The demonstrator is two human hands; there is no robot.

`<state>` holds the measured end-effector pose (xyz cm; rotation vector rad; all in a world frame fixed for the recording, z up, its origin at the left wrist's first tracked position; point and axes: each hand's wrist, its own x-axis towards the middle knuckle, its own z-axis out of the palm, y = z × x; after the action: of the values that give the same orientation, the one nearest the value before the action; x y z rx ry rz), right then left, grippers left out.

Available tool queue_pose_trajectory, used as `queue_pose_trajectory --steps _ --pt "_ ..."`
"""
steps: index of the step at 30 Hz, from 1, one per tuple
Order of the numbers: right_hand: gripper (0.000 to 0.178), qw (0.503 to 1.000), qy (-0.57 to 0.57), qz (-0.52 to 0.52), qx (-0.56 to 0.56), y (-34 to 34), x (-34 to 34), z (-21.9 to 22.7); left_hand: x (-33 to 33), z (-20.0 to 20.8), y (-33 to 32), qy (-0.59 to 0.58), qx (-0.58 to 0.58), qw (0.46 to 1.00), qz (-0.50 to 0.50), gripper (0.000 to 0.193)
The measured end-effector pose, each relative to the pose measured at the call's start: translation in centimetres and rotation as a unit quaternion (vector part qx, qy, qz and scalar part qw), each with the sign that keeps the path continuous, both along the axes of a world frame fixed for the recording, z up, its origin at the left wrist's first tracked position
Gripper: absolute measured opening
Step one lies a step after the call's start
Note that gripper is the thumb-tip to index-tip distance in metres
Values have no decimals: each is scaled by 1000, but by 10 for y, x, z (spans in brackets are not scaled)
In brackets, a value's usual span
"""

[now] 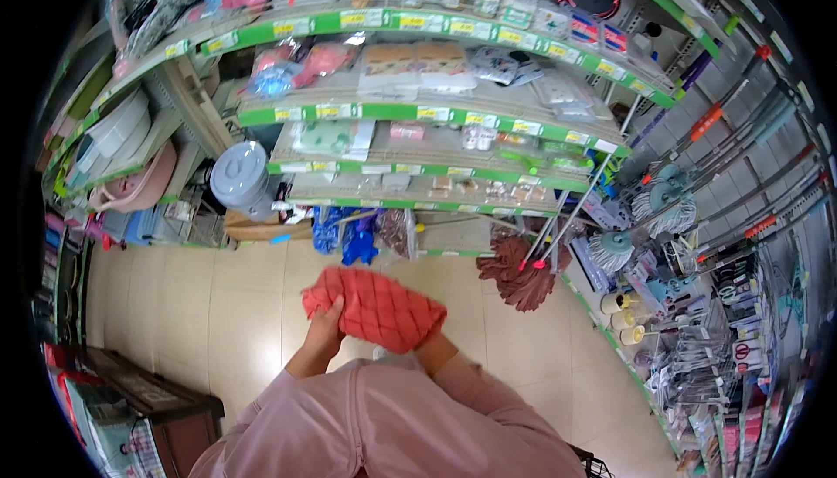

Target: The person wipes various items on a store shelf with a red cloth. They pick up and wipe multiple packaged goods, containers, and small boxes, then return them to the shelf. The person moves along the aisle, handling items one at a time.

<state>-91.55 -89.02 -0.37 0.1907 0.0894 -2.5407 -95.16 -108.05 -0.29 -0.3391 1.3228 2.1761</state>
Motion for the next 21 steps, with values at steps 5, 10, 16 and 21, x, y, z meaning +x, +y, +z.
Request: queue_pose_trajectory --steps 5,10,16,21 --pt "50 999 23 -7 29 -3 9 -26 -1 -30 -2 7 -59 998 -23 30" --pt "50 996 50 -15 77 9 7 -40 -20 -41 10 40 -120 992 -19 27" --pt "50 979 109 -31 169 27 -10 -44 -45 -19 55 366 -277 888 1 33" --pt "50 944 174 -75 269 69 -17 -57 -45 43 92 543 -358 746 -139 44"
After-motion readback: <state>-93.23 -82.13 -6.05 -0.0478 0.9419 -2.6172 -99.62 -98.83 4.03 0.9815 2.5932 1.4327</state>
